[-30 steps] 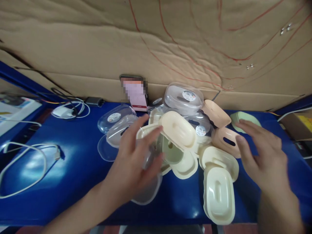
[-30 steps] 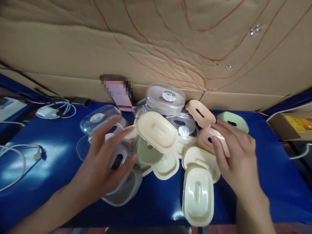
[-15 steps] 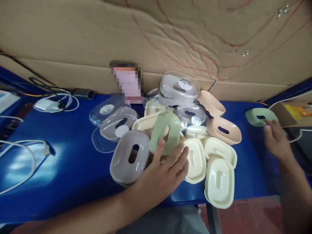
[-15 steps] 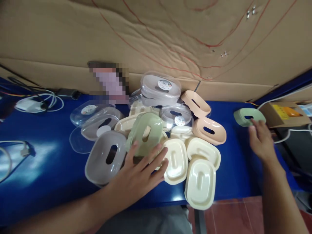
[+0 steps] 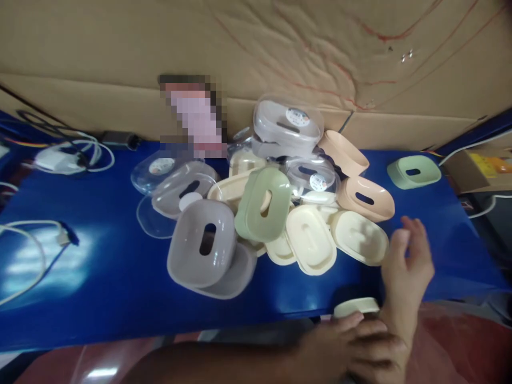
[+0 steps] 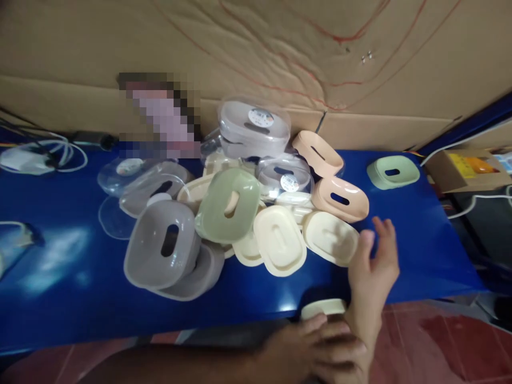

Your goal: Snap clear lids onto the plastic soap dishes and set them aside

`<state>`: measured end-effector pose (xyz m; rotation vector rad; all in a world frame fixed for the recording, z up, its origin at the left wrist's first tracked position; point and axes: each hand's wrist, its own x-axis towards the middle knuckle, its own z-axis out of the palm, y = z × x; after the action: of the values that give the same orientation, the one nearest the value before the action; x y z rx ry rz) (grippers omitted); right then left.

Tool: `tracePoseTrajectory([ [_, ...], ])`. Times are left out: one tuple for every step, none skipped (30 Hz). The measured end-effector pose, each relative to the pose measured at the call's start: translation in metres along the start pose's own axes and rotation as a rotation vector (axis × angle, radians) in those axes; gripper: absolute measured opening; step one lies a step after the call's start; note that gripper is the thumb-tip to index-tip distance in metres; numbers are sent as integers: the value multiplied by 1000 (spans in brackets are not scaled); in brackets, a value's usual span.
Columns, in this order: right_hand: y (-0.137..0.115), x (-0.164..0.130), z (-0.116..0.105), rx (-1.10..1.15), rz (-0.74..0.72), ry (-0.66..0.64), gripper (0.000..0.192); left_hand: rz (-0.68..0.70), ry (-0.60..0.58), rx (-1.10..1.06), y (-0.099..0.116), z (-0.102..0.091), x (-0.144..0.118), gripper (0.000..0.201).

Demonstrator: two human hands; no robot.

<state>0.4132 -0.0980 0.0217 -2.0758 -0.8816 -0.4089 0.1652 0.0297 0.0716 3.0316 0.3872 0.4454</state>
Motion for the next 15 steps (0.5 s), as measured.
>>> tracePoseTrajectory([
  [-9, 0, 5, 27, 51, 83, 42, 9, -7, -14, 5, 4, -1, 50],
  [-16, 2, 9, 54, 102, 145, 38, 21, -15, -28, 11, 8, -2, 51],
  [-22, 5, 11, 75, 156, 190, 37, 36, -22, -39, 18, 13, -4, 52],
  [-28, 9, 13, 86, 196, 199, 38, 59, -27, -50, 25, 17, -6, 52],
  [-34, 11, 13, 90, 221, 182, 40, 89, -28, -58, 33, 23, -9, 53],
  [-40, 13, 13, 92, 236, 164, 42, 126, -24, -64, 42, 28, -12, 52],
  [-45, 13, 13, 93, 247, 162, 44, 170, -11, -68, 50, 33, -16, 52],
  [-51, 13, 12, 96, 257, 167, 44, 216, 16, -73, 57, 38, -20, 50],
  [-55, 11, 12, 110, 273, 161, 43, 257, 49, -75, 63, 42, -23, 48],
  [-59, 10, 11, 144, 299, 134, 41, 285, 85, -70, 67, 45, -27, 45],
  [-62, 8, 9, 184, 328, 95, 39, 292, 107, -62, 69, 46, -30, 43],
  [-65, 6, 6, 223, 347, 49, 38, 275, 115, -57, 68, 46, -32, 41],
  [-67, 4, 3, 246, 343, -1, 35, 231, 112, -55, 65, 44, -35, 40],
  [-68, 2, -1, 251, 315, -55, 32, 169, 98, -54, 62, 42, -38, 40],
  [-69, 1, -7, 243, 269, -104, 29, 99, 88, -54, 57, 40, -42, 43],
])
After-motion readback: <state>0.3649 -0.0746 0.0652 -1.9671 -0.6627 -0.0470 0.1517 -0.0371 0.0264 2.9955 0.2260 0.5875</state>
